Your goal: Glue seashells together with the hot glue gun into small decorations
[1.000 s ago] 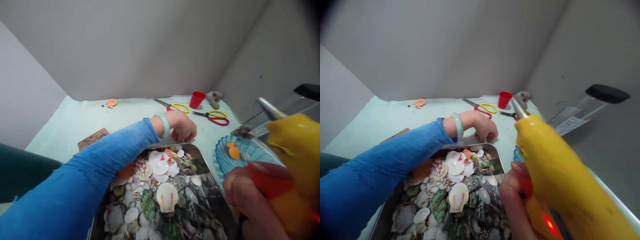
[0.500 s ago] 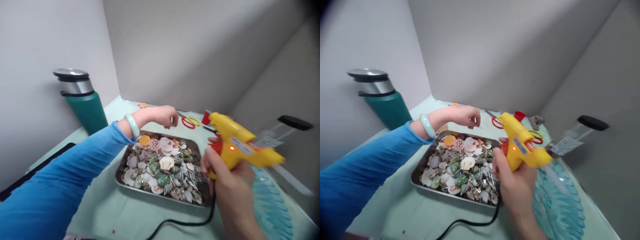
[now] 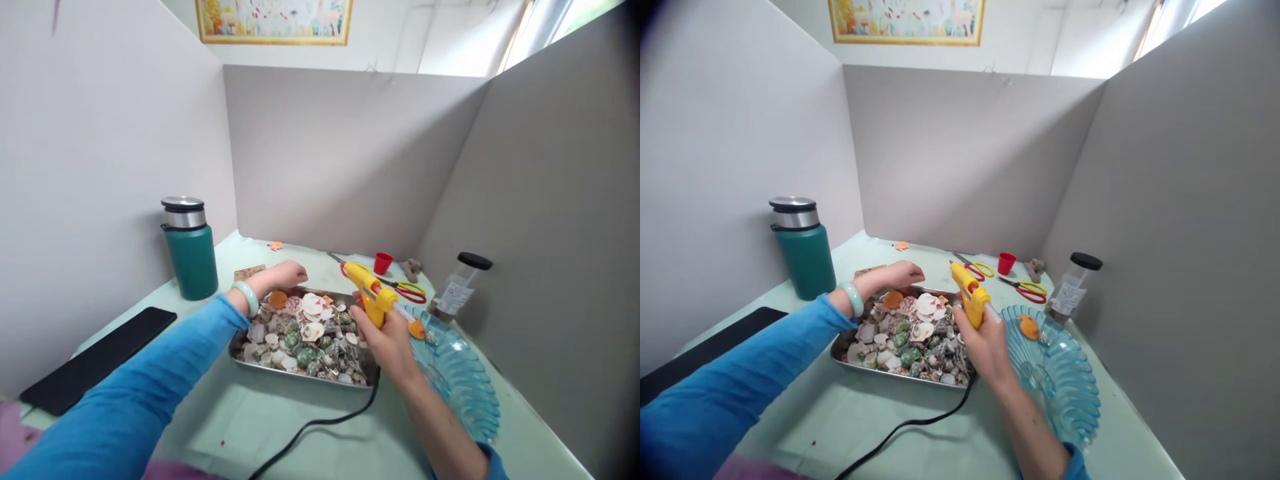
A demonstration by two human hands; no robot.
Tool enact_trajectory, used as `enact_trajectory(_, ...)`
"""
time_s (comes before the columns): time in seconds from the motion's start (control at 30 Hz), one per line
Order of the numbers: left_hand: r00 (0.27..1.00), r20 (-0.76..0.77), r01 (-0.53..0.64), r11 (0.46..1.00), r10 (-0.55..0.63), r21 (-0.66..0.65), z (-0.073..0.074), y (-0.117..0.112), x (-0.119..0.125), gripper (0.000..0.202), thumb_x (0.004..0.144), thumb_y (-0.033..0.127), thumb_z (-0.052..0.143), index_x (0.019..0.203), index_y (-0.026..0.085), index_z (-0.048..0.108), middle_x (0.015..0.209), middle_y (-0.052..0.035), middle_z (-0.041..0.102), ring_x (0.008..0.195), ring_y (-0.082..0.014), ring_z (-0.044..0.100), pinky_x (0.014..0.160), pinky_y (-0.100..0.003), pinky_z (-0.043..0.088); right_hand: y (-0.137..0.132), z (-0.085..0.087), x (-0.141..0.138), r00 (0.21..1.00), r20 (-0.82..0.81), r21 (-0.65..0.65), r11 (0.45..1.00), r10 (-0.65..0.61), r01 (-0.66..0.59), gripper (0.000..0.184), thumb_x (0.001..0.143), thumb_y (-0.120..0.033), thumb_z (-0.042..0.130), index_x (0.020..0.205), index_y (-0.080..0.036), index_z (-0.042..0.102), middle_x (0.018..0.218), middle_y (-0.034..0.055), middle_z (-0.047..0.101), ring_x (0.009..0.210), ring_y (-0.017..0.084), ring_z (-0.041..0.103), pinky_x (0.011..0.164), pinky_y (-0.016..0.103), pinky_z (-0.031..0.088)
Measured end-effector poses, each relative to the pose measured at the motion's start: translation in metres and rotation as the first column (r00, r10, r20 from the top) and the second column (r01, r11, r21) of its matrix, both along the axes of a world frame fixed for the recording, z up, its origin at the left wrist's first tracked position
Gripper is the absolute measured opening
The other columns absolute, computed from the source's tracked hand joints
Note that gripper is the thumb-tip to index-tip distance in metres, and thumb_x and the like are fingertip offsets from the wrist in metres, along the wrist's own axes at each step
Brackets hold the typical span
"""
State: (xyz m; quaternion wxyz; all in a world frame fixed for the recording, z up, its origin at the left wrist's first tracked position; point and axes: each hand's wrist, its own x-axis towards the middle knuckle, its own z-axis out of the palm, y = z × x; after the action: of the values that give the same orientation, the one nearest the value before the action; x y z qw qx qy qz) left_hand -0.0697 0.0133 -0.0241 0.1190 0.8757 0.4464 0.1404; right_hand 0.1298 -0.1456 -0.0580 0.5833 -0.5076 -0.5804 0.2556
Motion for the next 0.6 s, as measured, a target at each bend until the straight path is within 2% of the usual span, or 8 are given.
enact_trajectory(0.07,0.996,-0.085,-0.011,0.991,0.0,-0.133,-0.006,0.013,0.012,0.043,0.081,0.043,0.044,0.079,0.009,0.07,0.07,-0.0081,0.068,0.06,-0.0163,0.056,0.065,-0.027,0.042,-0.001,0.0,0.001,1.0,0.008,-0.004,1.0,-0.004,0.004,0.044,0.075,-0.044,0.06,0.104,-0.011,0.06,0.057,-0.0005,0.054,0.048,0.013,0.045,0.048,0.025,0.038)
enact_trajectory(0.17,0.987,-0.159,-0.017,0.963,-0.027,-0.268,-0.008,0.025,0.032,0.051,0.076,0.055,0.048,0.072,0.009,0.07,0.073,-0.0116,0.068,0.062,-0.0188,0.058,0.065,-0.029,0.042,-0.001,0.001,0.003,1.0,0.013,-0.011,1.0,-0.018,0.018,0.043,0.074,-0.043,0.06,0.102,-0.01,0.06,0.057,0.0003,0.055,0.05,0.014,0.048,0.049,0.025,0.039)
enact_trajectory(0.23,0.987,-0.149,0.013,0.939,-0.068,-0.342,-0.005,0.027,0.042,0.052,0.077,0.056,0.044,0.081,0.012,0.07,0.082,-0.0102,0.069,0.066,-0.0178,0.059,0.065,-0.027,0.043,0.0,0.001,0.005,1.0,0.008,-0.018,1.0,-0.014,0.014,0.042,0.074,-0.042,0.06,0.102,-0.01,0.061,0.055,-0.0005,0.054,0.05,0.013,0.047,0.049,0.025,0.039)
enact_trajectory(0.3,0.993,-0.04,0.09,0.92,-0.114,-0.381,0.002,0.022,0.046,0.052,0.082,0.054,0.038,0.094,0.014,0.068,0.092,-0.0089,0.069,0.072,-0.0161,0.06,0.065,-0.024,0.042,0.002,0.0,0.008,1.0,-0.004,-0.028,1.0,0.005,-0.005,0.042,0.074,-0.041,0.06,0.102,-0.01,0.061,0.055,-0.0015,0.052,0.048,0.012,0.045,0.048,0.024,0.038)
enact_trajectory(0.37,0.992,0.044,0.13,0.948,-0.122,-0.29,0.008,0.01,0.042,0.048,0.082,0.05,0.04,0.097,0.013,0.066,0.091,-0.0081,0.069,0.075,-0.0158,0.059,0.064,-0.023,0.041,0.002,-0.002,0.011,0.999,-0.033,-0.054,0.998,0.017,-0.019,0.041,0.074,-0.041,0.061,0.102,-0.011,0.061,0.054,-0.0029,0.05,0.046,0.011,0.042,0.045,0.023,0.037)
enact_trajectory(0.47,0.993,-0.013,0.12,0.989,-0.121,-0.083,0.013,-0.022,0.029,0.035,0.079,0.04,0.048,0.091,0.014,0.068,0.078,-0.0049,0.068,0.067,-0.0148,0.056,0.061,-0.023,0.039,0.003,-0.006,0.01,0.997,-0.082,-0.11,0.994,0.006,-0.015,0.042,0.074,-0.041,0.061,0.104,-0.012,0.059,0.051,-0.0047,0.048,0.043,0.01,0.041,0.042,0.022,0.035)
enact_trajectory(0.53,0.968,-0.029,0.247,0.964,-0.251,-0.1,0.013,-0.048,0.02,0.032,0.081,0.037,0.046,0.092,0.016,0.068,0.079,-0.0032,0.067,0.067,-0.0135,0.056,0.062,-0.022,0.039,0.003,-0.008,0.008,0.997,-0.081,-0.128,0.992,-0.011,0.0,0.041,0.074,-0.041,0.06,0.103,-0.012,0.06,0.05,-0.0048,0.048,0.043,0.01,0.041,0.042,0.022,0.035)
enact_trajectory(0.6,0.929,-0.051,0.356,0.923,-0.366,-0.144,0.01,-0.072,0.015,0.029,0.079,0.033,0.05,0.102,0.02,0.064,0.093,-0.0021,0.066,0.075,-0.013,0.058,0.065,-0.02,0.04,0.005,-0.011,0.005,0.998,-0.055,-0.117,0.993,-0.025,0.018,0.038,0.073,-0.04,0.06,0.1,-0.013,0.061,0.05,-0.0041,0.049,0.043,0.011,0.043,0.044,0.023,0.036)
